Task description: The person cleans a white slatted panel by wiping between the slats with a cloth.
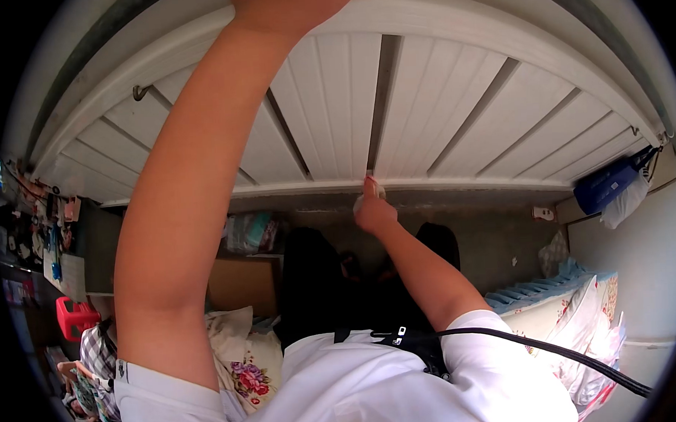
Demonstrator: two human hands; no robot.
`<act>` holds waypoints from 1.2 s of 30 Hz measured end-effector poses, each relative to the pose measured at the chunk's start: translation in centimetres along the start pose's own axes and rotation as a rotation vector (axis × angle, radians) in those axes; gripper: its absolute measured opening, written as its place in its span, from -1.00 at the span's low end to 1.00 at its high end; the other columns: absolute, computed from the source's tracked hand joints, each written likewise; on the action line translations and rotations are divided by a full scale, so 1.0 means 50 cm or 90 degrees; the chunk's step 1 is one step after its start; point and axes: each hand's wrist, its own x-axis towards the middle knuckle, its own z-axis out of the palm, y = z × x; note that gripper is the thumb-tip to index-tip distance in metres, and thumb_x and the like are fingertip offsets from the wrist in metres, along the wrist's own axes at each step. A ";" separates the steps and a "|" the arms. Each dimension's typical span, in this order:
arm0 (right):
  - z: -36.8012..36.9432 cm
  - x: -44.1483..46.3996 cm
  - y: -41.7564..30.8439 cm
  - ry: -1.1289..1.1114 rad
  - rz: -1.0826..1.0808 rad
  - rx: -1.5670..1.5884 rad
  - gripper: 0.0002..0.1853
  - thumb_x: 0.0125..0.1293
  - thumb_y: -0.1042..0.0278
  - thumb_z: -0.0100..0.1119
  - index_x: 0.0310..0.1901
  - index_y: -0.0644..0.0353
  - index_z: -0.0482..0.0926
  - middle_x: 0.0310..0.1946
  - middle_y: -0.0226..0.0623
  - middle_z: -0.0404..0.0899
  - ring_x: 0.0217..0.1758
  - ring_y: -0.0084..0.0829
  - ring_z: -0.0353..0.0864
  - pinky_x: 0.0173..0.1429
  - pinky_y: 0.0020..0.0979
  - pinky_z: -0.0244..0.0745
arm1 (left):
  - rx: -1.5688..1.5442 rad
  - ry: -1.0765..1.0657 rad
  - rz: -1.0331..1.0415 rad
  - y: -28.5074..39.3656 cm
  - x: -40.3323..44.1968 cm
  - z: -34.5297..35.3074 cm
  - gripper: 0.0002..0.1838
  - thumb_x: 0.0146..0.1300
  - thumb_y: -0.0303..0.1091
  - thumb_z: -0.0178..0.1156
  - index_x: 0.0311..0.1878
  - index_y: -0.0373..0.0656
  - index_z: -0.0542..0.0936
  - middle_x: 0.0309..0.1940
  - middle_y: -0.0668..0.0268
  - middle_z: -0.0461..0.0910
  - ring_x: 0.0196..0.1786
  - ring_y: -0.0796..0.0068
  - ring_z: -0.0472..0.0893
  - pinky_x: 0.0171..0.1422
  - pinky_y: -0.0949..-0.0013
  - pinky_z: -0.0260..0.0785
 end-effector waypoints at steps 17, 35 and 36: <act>0.021 0.084 0.037 0.049 -0.061 0.069 -0.11 0.28 0.25 0.09 0.59 -0.10 -0.12 0.19 0.17 0.54 0.23 0.20 0.53 0.30 0.08 0.43 | -0.010 0.042 0.039 -0.014 -0.006 0.014 -0.81 -0.01 -0.46 0.14 -0.26 -0.16 0.48 -0.37 0.16 0.47 -0.28 0.04 0.47 -0.14 0.05 0.27; 0.068 0.066 0.138 0.368 -0.093 0.505 -0.50 0.25 0.36 0.22 0.25 0.18 0.56 -0.10 0.01 0.69 -0.02 -0.14 0.70 0.12 -0.26 0.54 | -0.002 0.003 -0.019 0.004 0.000 -0.002 -0.79 0.00 -0.46 0.15 -0.23 -0.15 0.49 -0.36 0.17 0.47 -0.25 0.06 0.49 -0.07 0.06 0.28; 0.062 0.069 0.146 0.373 -0.098 0.523 -0.50 0.25 0.36 0.24 0.25 0.18 0.56 -0.14 -0.03 0.70 -0.06 -0.20 0.70 0.11 -0.29 0.54 | -0.001 0.018 -0.006 0.002 -0.001 -0.001 -0.79 0.00 -0.46 0.15 -0.23 -0.15 0.49 -0.37 0.17 0.47 -0.25 0.06 0.49 -0.07 0.06 0.28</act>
